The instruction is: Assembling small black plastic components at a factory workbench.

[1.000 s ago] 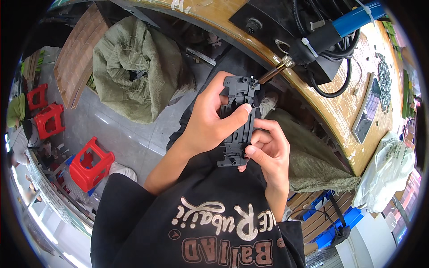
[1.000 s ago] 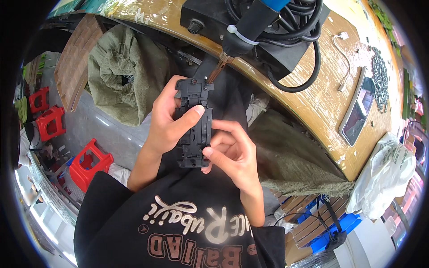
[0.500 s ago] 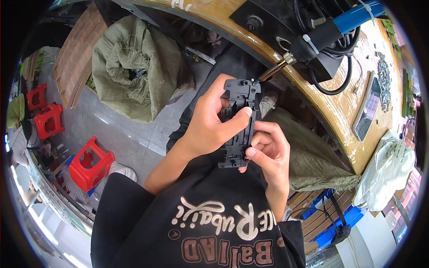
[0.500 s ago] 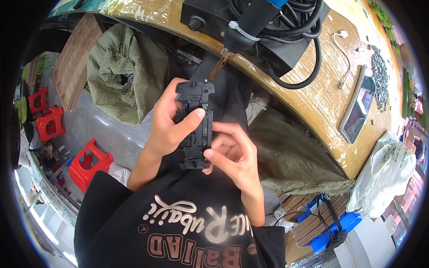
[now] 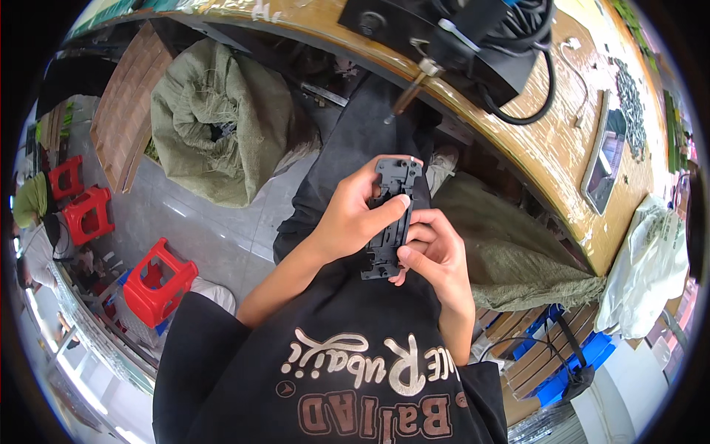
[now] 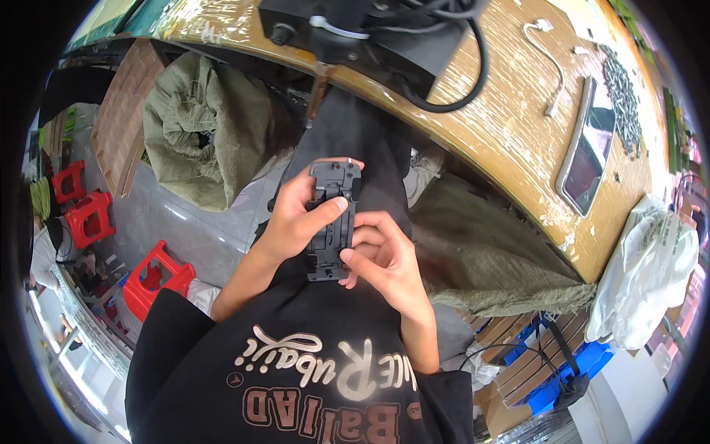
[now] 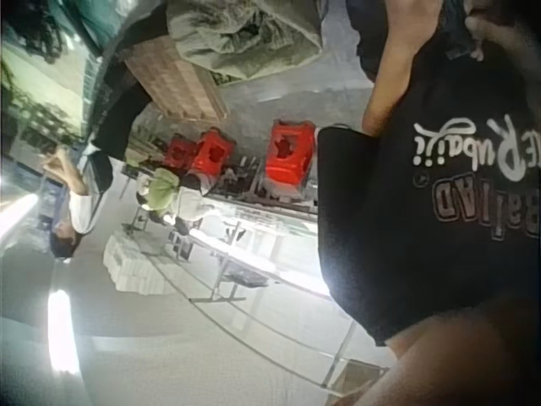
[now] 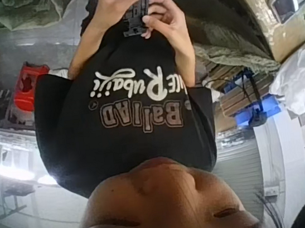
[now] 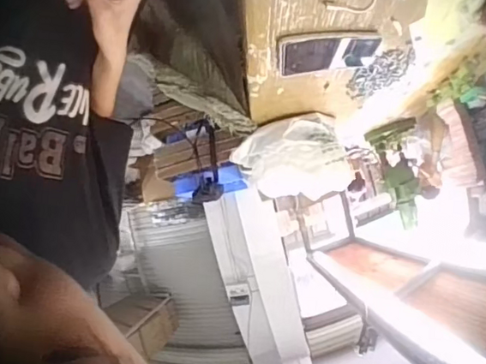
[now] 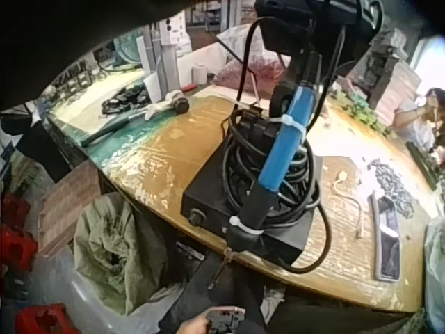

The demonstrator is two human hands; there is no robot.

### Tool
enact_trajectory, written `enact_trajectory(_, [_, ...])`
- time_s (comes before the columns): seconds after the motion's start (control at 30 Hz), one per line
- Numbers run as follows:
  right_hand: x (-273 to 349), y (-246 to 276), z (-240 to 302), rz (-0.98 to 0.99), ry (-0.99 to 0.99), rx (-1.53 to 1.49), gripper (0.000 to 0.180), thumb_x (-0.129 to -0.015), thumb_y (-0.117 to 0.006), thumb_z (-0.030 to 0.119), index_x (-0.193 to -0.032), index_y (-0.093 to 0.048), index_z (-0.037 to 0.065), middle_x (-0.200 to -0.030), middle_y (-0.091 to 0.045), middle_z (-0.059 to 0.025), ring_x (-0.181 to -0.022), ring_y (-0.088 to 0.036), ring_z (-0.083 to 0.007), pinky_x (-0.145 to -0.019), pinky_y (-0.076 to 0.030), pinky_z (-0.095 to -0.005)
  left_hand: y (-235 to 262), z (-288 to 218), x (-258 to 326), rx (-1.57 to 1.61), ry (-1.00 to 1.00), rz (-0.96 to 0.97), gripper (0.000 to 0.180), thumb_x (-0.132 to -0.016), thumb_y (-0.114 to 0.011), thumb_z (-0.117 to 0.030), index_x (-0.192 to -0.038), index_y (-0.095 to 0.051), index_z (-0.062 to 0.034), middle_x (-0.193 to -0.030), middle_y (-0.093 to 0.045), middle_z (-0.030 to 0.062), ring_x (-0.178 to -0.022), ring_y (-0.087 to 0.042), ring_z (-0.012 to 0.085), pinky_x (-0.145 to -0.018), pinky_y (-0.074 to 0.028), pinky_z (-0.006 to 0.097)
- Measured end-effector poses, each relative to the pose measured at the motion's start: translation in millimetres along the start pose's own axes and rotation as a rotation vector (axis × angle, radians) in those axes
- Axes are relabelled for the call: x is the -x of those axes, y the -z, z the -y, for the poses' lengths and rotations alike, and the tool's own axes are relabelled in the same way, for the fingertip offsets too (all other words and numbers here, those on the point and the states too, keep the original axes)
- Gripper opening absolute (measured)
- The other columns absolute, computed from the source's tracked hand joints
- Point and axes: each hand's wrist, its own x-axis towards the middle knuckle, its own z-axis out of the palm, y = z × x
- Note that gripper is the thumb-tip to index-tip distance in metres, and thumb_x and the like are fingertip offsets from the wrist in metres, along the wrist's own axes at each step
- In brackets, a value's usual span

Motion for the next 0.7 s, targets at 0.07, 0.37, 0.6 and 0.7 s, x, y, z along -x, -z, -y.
enact_trajectory(0.07, [7,10,-6,-0.007,-0.027,0.018,0.031,-0.078,-0.052,-0.006,-0.105,-0.040,-0.004,-0.081,-0.056,-0.0092,-0.060,-0.056,-0.0116,-0.050,-0.048,-0.0216,-7,7,1,-0.028,0.016,0.062,0.034,-0.078,-0.053,-0.003,-0.111,-0.041,0.0006,-0.088,-0.052,0.0031,-0.077,-0.049,0.0046,-0.067,-0.043,0.021])
enact_trajectory(0.37, [47,61,-42,-0.468,0.242,0.108,0.026,-0.077,-0.054,-0.002,-0.098,-0.040,0.001,-0.076,-0.049,-0.0029,-0.060,-0.051,-0.0062,-0.052,-0.046,-0.0198,-47,42,-4,-0.272,0.182,0.176,0.036,-0.080,-0.056,-0.008,-0.111,-0.037,-0.0019,-0.070,-0.052,0.0028,-0.065,-0.050,0.0054,-0.057,-0.041,0.019])
enact_trajectory(0.6, [113,148,-41,-1.776,1.272,0.436,0.026,-0.084,-0.044,0.005,-0.104,-0.029,-0.002,-0.094,-0.049,-0.0182,-0.063,-0.056,-0.0219,-0.053,-0.052,-0.0298,-28,50,-18,-0.291,0.260,-0.005,0.026,-0.084,-0.048,-0.010,-0.109,-0.043,-0.0050,-0.061,-0.049,0.0012,-0.044,-0.032,0.0014,-0.040,-0.023,0.016])
enact_trajectory(0.7, [146,182,-39,-1.966,1.348,0.336,0.025,-0.083,-0.046,0.005,-0.100,-0.029,-0.002,-0.091,-0.046,-0.0169,-0.070,-0.053,-0.0224,-0.056,-0.053,-0.0333,-26,51,-21,-0.365,0.256,0.010,0.024,-0.083,-0.047,-0.010,-0.107,-0.044,-0.0049,-0.060,-0.049,0.0016,-0.044,-0.032,0.0020,-0.040,-0.023,0.016])
